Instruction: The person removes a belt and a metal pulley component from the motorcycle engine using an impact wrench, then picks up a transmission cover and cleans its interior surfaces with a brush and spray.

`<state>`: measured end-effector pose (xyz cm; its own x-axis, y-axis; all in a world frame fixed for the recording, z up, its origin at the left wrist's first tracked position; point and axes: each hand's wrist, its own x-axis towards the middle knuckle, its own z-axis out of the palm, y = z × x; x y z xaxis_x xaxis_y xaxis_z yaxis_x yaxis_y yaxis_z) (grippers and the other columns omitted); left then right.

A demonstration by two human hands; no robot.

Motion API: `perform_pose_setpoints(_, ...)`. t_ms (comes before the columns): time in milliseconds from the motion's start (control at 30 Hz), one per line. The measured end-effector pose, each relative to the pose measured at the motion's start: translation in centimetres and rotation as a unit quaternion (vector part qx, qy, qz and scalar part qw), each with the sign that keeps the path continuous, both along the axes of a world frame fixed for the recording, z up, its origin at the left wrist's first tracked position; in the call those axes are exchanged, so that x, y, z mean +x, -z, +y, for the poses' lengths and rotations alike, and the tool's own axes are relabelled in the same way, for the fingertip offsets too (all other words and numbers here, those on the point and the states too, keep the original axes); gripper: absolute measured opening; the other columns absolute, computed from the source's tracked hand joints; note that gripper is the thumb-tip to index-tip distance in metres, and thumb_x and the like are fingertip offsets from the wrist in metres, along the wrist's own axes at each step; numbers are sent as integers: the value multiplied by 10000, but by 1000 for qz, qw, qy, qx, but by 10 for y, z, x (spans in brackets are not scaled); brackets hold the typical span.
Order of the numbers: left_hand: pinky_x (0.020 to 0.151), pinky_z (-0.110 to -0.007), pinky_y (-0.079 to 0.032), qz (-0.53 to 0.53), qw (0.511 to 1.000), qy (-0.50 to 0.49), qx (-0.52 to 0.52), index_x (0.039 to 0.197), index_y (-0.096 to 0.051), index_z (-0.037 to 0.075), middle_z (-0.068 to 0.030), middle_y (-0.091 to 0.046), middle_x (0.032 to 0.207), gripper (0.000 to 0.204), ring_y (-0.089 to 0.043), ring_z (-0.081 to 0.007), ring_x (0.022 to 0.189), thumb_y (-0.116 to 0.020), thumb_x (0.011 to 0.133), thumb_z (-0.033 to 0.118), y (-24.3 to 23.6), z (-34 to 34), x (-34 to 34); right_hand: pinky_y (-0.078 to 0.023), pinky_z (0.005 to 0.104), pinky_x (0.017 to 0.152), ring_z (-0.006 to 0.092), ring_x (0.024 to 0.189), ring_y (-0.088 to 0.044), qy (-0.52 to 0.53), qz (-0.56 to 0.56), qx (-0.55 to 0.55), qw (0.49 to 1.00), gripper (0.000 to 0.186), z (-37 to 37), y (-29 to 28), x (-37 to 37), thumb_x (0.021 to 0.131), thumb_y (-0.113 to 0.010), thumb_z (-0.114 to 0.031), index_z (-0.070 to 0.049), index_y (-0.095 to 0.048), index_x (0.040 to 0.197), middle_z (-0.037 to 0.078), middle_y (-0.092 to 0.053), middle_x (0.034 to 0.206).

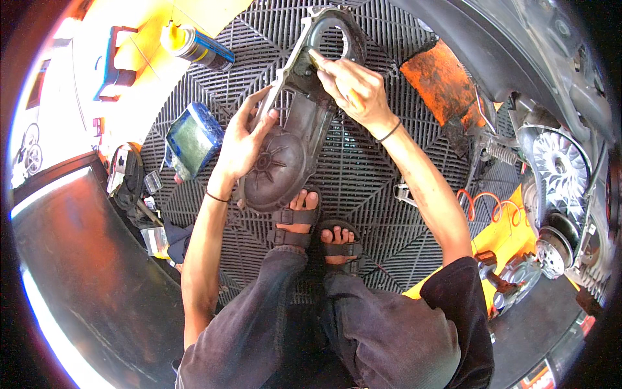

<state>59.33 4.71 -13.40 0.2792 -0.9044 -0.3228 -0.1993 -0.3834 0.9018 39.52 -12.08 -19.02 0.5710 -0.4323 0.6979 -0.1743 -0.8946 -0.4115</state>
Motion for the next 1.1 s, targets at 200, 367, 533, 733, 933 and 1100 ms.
perform_pose_setpoints(200,798,-252,-453,-4,1000,-4,3,1461,-511,105,-15,-597,890,517,-536,-87,831,-642,997,291,5,1,6,-576,356,725,251,763,-662,-165,55,13,985,380,-3,5,-33,891,-724,-156,-66,-650,1253,92,-657,867)
perform_pose_setpoints(367,807,-256,-454,-28,1000,13,-1,1464,-510,114,-21,-608,896,516,-546,-87,847,-641,999,293,6,2,7,-609,327,733,246,848,-724,-140,46,54,988,233,-27,-10,-21,875,-745,-93,-14,-729,1093,87,-744,964)
perform_pose_setpoints(533,810,-263,-464,-19,999,4,-35,1471,-503,120,-33,-626,911,519,-560,-88,859,-637,1001,295,8,2,7,-609,326,779,226,862,-739,-74,16,79,994,185,-26,-25,-7,884,-748,-119,-20,-738,1040,107,-753,1029)
perform_pose_setpoints(733,783,-263,-466,-36,999,9,-10,1471,-492,105,-41,-626,950,534,-558,-94,856,-640,1001,309,7,3,1,-564,320,573,215,642,-722,-31,163,296,941,166,-3,-19,-24,951,-673,-180,-49,-727,866,102,-707,703)
perform_pose_setpoints(933,778,-254,-460,-31,999,15,-35,1465,-496,91,-35,-620,943,529,-555,-95,860,-646,998,288,3,0,-5,-574,263,539,164,628,-710,-49,-236,434,868,299,-69,-4,13,1028,-588,-205,71,-701,1011,125,-726,813)
perform_pose_setpoints(1100,748,-247,-442,-20,999,12,-33,1475,-493,99,-23,-605,905,536,-525,-85,811,-646,993,277,1,1,-3,-575,275,560,171,617,-712,137,-265,406,864,332,-74,48,1,1039,-573,-265,43,-696,1048,146,-729,773)
